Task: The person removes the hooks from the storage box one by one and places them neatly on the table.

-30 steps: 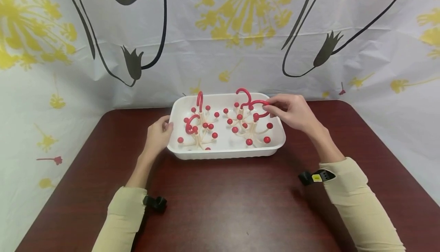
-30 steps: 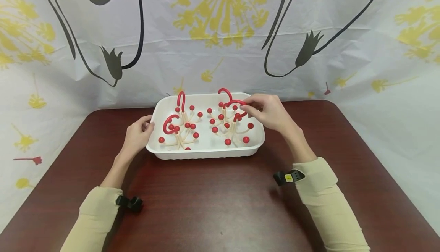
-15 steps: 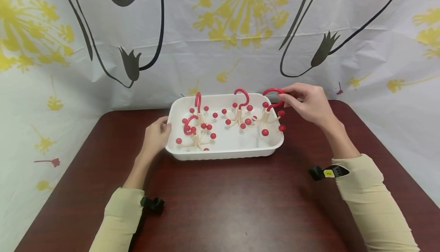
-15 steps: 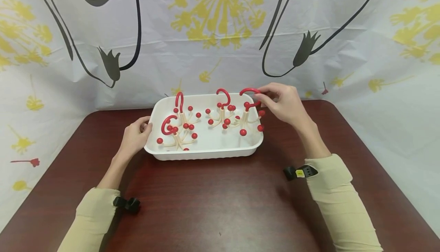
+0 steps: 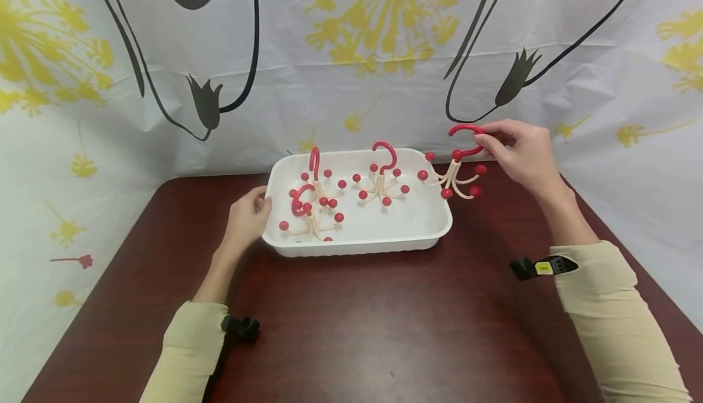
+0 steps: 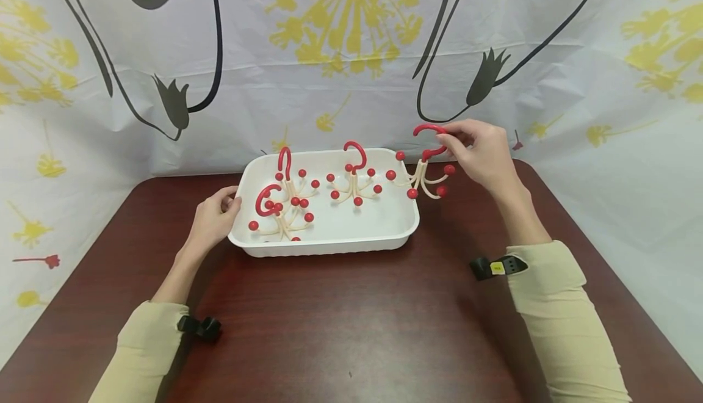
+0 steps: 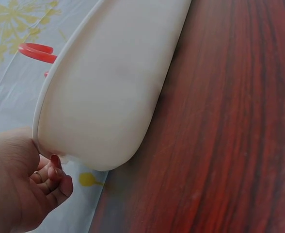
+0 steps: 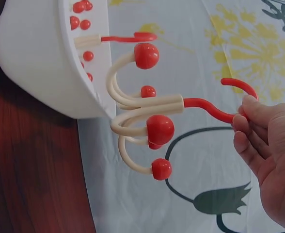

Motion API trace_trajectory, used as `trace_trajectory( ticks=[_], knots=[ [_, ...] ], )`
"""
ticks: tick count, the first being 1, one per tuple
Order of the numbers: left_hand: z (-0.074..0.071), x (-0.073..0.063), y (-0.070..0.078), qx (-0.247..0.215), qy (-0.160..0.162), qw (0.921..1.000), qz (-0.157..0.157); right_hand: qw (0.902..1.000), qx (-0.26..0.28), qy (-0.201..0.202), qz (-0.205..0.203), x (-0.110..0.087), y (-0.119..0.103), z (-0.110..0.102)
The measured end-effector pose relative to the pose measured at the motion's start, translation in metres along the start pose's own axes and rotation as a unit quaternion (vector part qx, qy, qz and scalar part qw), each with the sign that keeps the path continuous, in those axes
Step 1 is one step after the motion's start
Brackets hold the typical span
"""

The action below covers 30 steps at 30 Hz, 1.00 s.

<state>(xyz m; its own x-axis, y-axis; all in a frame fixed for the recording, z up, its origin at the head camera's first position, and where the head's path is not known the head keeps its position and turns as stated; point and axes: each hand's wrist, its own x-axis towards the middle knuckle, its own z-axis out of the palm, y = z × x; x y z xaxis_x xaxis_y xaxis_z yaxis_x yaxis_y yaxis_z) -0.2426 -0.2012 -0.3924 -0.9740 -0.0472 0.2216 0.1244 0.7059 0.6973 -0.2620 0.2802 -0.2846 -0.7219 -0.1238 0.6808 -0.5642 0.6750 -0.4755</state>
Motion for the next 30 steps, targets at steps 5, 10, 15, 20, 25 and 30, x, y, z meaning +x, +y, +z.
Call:
trace_trajectory(
  ticks=[5,10,15,20,25,30],
  knots=[
    [-0.001,-0.001,0.001,0.000,-0.004,1.0000,-0.001,0.9994,-0.027,0.022,0.008,0.002,0.012,-0.006],
    [-0.003,-0.002,0.001,-0.001,-0.003,1.0000,0.004,0.9978,-0.049,0.031,0.032,0.002,0.023,-0.009],
    [-0.001,-0.001,0.001,-0.002,0.000,0.9999,0.010,0.9943,-0.074,0.018,0.075,-0.001,0.036,-0.011],
    [-0.001,0.000,-0.001,-0.002,-0.003,1.0000,0.005,0.9907,-0.081,-0.007,0.108,-0.004,0.049,-0.007],
    [0.000,-0.001,-0.002,-0.004,-0.001,1.0000,-0.001,0.9900,-0.074,-0.031,0.116,-0.005,0.061,0.001],
    [0.001,-0.003,-0.002,-0.017,0.005,0.9998,-0.003,0.9890,-0.066,-0.042,0.126,-0.005,0.070,0.009]
  ],
)
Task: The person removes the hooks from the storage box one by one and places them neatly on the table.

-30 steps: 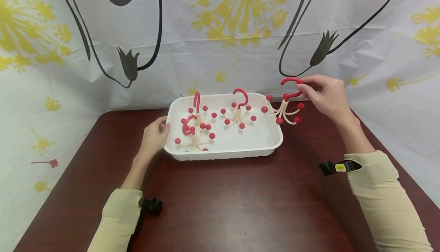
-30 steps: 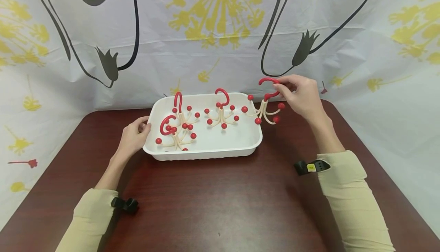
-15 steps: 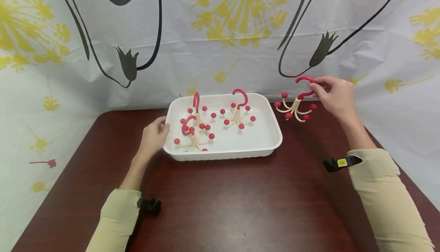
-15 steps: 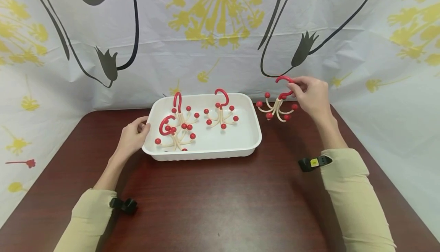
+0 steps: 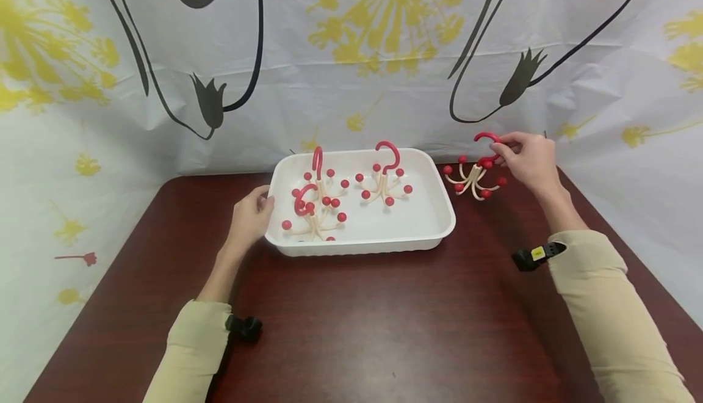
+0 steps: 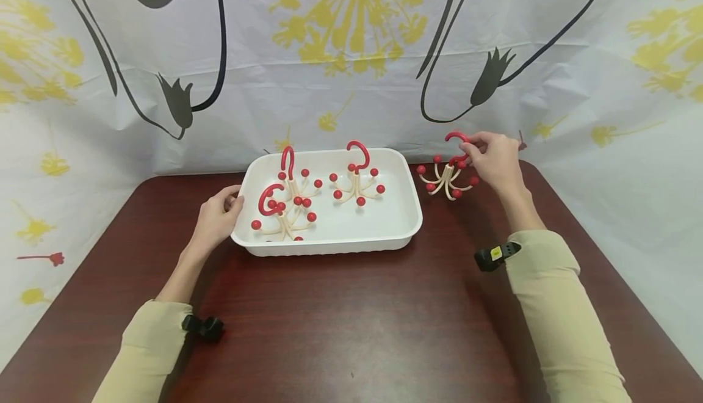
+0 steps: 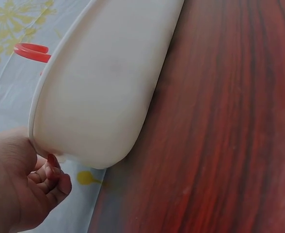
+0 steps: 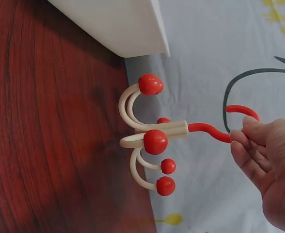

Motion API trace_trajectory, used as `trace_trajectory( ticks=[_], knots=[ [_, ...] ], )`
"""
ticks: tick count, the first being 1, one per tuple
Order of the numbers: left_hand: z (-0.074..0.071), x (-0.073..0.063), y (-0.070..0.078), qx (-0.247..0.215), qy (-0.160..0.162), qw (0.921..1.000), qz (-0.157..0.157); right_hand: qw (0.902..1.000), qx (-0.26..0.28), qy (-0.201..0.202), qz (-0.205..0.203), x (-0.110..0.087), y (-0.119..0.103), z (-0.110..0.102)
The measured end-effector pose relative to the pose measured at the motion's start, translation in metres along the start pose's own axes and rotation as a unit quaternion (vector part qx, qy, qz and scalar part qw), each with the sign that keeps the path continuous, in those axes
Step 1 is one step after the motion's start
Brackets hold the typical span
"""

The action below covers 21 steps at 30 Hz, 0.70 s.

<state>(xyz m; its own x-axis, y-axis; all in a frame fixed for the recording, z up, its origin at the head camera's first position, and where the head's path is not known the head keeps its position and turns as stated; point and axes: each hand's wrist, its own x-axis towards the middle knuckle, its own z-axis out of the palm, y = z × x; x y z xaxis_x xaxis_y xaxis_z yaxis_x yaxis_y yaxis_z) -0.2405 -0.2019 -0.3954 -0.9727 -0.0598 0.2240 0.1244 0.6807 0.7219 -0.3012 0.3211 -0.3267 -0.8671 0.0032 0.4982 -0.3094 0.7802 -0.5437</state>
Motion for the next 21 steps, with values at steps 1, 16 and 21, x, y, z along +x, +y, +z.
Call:
trace_trajectory(
  ticks=[1,16,21],
  knots=[
    [0.001,0.000,0.000,-0.003,0.000,1.0000,-0.002,1.0000,0.003,-0.005,0.002,0.000,0.001,0.001],
    [0.003,-0.002,0.001,-0.031,0.011,0.9991,-0.028,0.9974,-0.001,-0.065,0.029,0.000,0.003,0.001],
    [0.004,-0.002,0.001,-0.036,0.014,0.9990,-0.021,0.9988,-0.021,-0.037,0.025,0.000,-0.003,-0.007]
  ],
)
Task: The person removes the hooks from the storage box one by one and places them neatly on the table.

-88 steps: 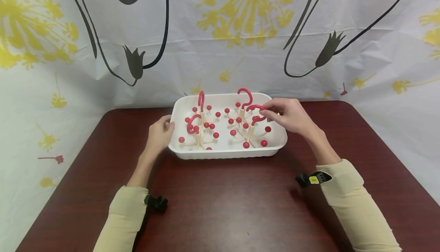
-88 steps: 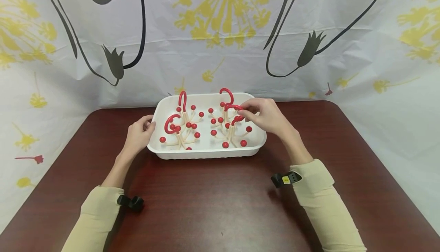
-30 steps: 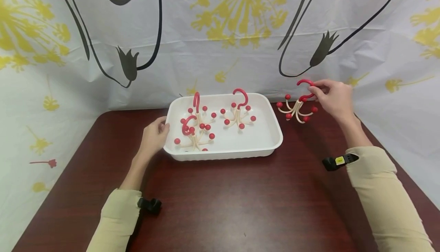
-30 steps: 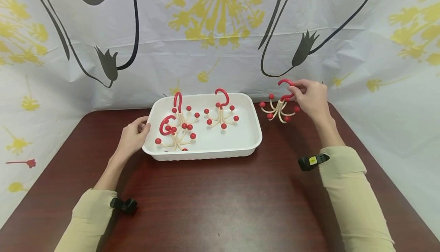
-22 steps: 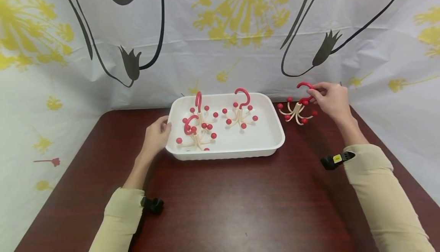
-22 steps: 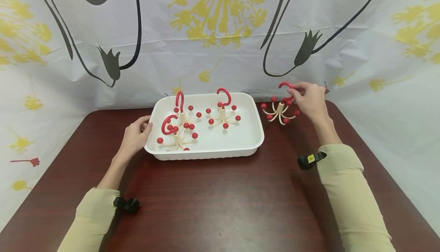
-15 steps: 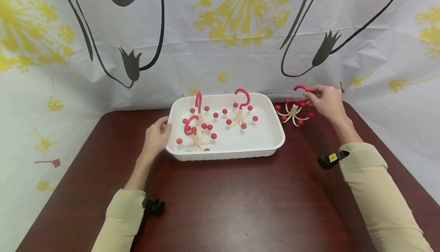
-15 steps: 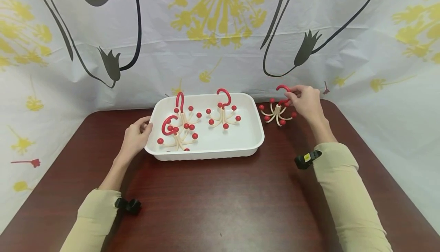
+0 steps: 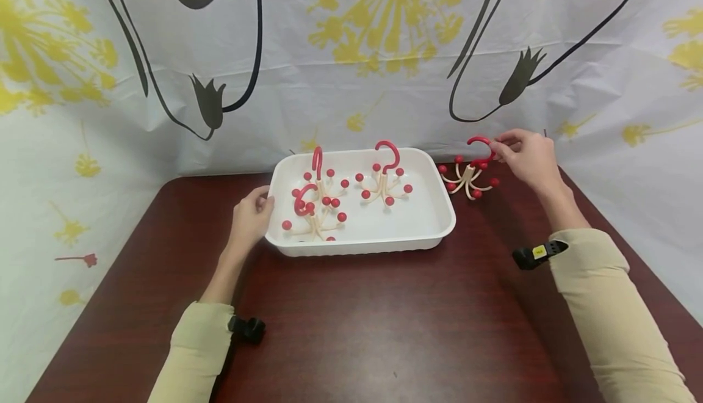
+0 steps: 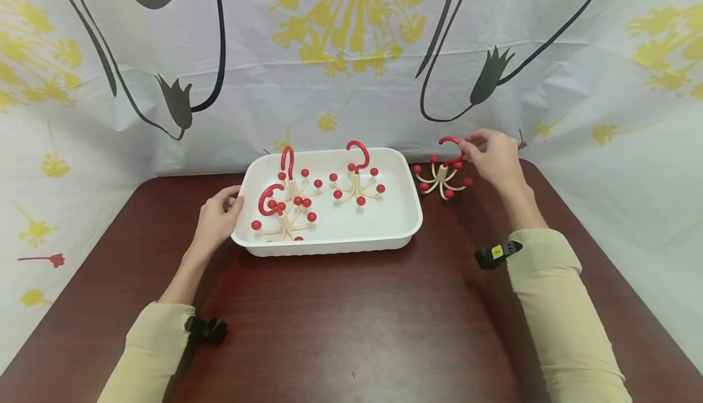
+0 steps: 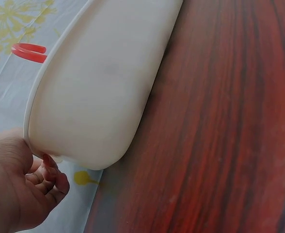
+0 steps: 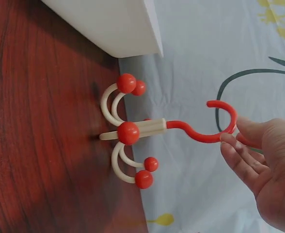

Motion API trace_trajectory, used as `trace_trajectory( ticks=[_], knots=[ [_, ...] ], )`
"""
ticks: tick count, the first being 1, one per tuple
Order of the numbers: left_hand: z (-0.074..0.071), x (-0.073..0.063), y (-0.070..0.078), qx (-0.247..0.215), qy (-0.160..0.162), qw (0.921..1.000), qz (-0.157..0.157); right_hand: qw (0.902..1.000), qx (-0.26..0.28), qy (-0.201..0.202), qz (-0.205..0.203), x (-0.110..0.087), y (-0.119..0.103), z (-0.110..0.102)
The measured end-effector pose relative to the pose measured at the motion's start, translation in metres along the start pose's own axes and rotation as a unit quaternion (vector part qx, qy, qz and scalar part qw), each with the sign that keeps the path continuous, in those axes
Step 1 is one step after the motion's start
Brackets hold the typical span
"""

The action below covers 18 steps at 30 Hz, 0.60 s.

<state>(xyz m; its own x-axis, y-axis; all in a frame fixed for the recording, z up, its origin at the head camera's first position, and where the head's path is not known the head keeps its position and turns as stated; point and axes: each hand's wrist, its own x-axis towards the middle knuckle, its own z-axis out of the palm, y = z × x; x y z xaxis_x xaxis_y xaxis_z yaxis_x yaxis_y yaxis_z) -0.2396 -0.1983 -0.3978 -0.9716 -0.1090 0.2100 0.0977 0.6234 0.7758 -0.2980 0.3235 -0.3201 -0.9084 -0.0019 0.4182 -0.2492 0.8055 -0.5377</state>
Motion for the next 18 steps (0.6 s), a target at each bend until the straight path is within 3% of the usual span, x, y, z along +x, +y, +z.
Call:
trace_trajectory(
  ticks=[8,18],
  knots=[
    [0.001,0.000,0.001,-0.004,0.005,1.0000,-0.002,0.9968,-0.010,0.069,-0.038,0.003,-0.017,-0.003],
    [0.003,0.001,-0.001,-0.004,0.012,0.9999,-0.007,0.9931,0.047,0.069,-0.082,0.006,-0.045,0.016]
  ],
)
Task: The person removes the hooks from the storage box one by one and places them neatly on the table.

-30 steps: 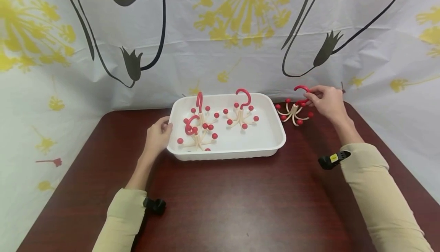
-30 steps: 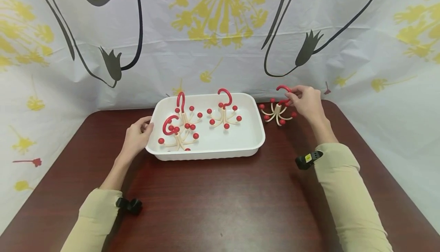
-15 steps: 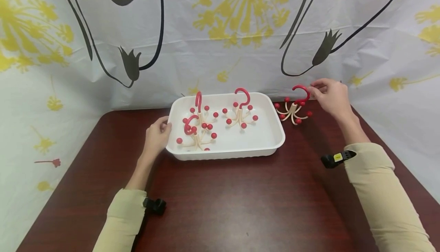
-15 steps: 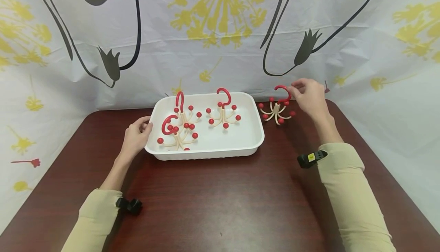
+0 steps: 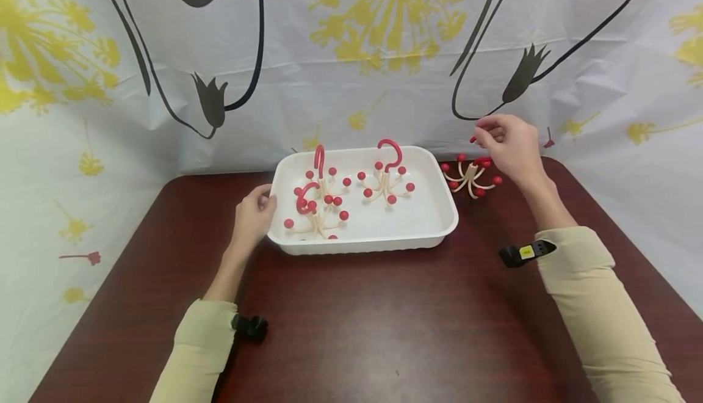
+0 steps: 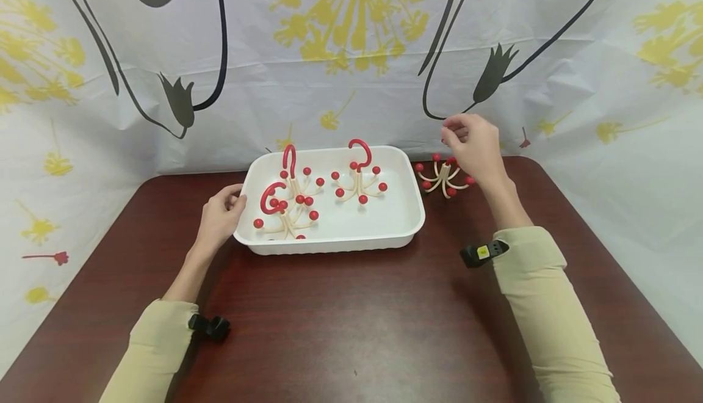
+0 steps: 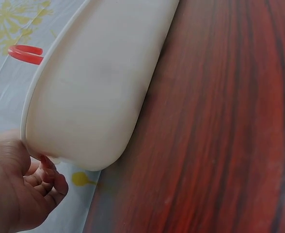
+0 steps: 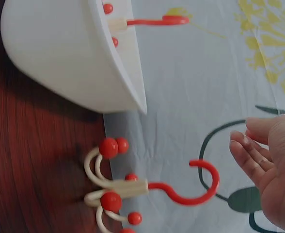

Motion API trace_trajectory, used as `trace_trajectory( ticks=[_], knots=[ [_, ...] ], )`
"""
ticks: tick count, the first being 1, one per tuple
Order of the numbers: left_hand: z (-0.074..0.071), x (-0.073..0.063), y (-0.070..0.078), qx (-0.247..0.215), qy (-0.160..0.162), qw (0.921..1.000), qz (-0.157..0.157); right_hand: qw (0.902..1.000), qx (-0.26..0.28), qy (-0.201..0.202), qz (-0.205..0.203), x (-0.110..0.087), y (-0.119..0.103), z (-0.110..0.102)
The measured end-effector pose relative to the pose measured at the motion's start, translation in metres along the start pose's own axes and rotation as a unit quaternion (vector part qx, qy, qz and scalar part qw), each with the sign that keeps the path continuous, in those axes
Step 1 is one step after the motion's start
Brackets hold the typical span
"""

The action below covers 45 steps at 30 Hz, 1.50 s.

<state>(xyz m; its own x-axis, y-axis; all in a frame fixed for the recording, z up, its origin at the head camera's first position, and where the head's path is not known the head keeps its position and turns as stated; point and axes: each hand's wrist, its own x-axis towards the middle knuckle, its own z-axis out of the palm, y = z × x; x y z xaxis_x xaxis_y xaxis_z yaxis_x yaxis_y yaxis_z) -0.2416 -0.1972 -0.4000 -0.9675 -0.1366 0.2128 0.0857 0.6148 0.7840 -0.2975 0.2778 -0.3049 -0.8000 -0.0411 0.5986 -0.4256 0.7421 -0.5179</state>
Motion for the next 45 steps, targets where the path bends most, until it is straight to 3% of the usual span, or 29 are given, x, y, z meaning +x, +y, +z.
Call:
trace_trajectory(
  ticks=[12,28,41,45],
  knots=[
    [0.003,0.001,0.003,0.008,0.007,0.9999,-0.008,0.9988,0.022,-0.042,-0.008,0.001,-0.030,0.032],
    [0.003,0.000,0.003,0.002,0.010,0.9999,-0.011,0.9867,0.051,-0.153,0.014,-0.001,-0.057,0.073],
    [0.003,-0.001,0.003,0.000,0.023,0.9997,0.004,0.9807,0.036,-0.192,-0.001,0.000,-0.063,0.090],
    [0.003,0.000,0.003,-0.002,0.023,0.9997,-0.002,0.9770,0.038,-0.210,0.011,0.001,-0.066,0.092]
  ],
)
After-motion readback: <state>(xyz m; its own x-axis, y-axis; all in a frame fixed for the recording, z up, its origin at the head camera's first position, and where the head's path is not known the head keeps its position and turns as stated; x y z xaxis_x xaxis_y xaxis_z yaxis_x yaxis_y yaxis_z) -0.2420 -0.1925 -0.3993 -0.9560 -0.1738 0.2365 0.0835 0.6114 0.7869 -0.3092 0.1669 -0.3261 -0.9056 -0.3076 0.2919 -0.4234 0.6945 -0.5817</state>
